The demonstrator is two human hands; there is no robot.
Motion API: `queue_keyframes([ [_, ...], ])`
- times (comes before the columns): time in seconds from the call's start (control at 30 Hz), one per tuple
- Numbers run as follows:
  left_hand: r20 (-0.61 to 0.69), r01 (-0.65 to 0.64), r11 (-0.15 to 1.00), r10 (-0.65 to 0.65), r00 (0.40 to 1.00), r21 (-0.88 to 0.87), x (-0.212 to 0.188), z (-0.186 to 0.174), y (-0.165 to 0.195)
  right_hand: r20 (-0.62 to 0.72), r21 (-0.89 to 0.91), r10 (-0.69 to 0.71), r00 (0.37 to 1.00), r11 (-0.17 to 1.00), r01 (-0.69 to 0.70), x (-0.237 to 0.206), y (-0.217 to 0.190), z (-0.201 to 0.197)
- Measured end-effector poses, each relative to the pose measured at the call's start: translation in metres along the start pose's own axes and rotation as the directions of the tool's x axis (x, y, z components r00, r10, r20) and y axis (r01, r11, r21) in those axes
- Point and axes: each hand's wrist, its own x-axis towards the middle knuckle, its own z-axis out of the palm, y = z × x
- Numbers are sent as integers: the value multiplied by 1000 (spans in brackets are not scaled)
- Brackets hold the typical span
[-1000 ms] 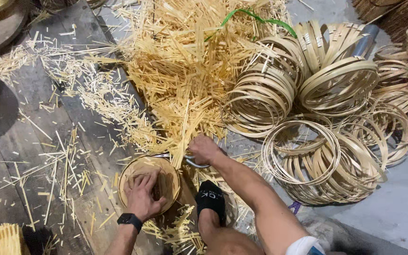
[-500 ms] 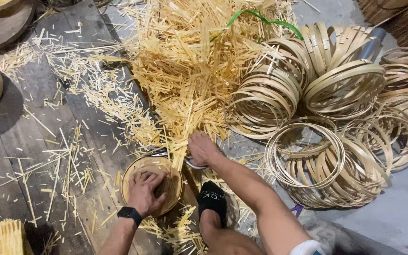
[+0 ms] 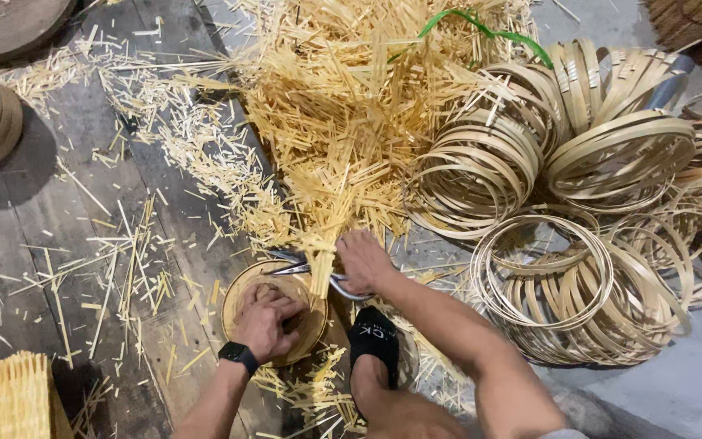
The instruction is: The person sits on the floor of a bamboo workshop and assembles round bamboo steamer baskets. They fit a woven bamboo mat into a coiled bamboo rim, press and tuck the edge to secure it, trim excess material with shears, and set finished baskets aside with others.
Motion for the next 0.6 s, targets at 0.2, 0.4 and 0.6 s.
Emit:
queue_keyframes([
  [0.2, -26, 14, 1000, -15, 1000, -18, 7, 3, -14, -90, 168, -13, 996, 985, 28, 11, 9, 15],
  [0.4, -138, -13, 997, 2, 990, -76, 9, 21, -31, -487, -1, -178, 855, 979, 203, 30, 17, 20],
  [0.6, -107, -22, 998, 15, 994, -66, 12, 21, -42, -226, -60, -111, 968, 993, 100, 48, -4, 8],
])
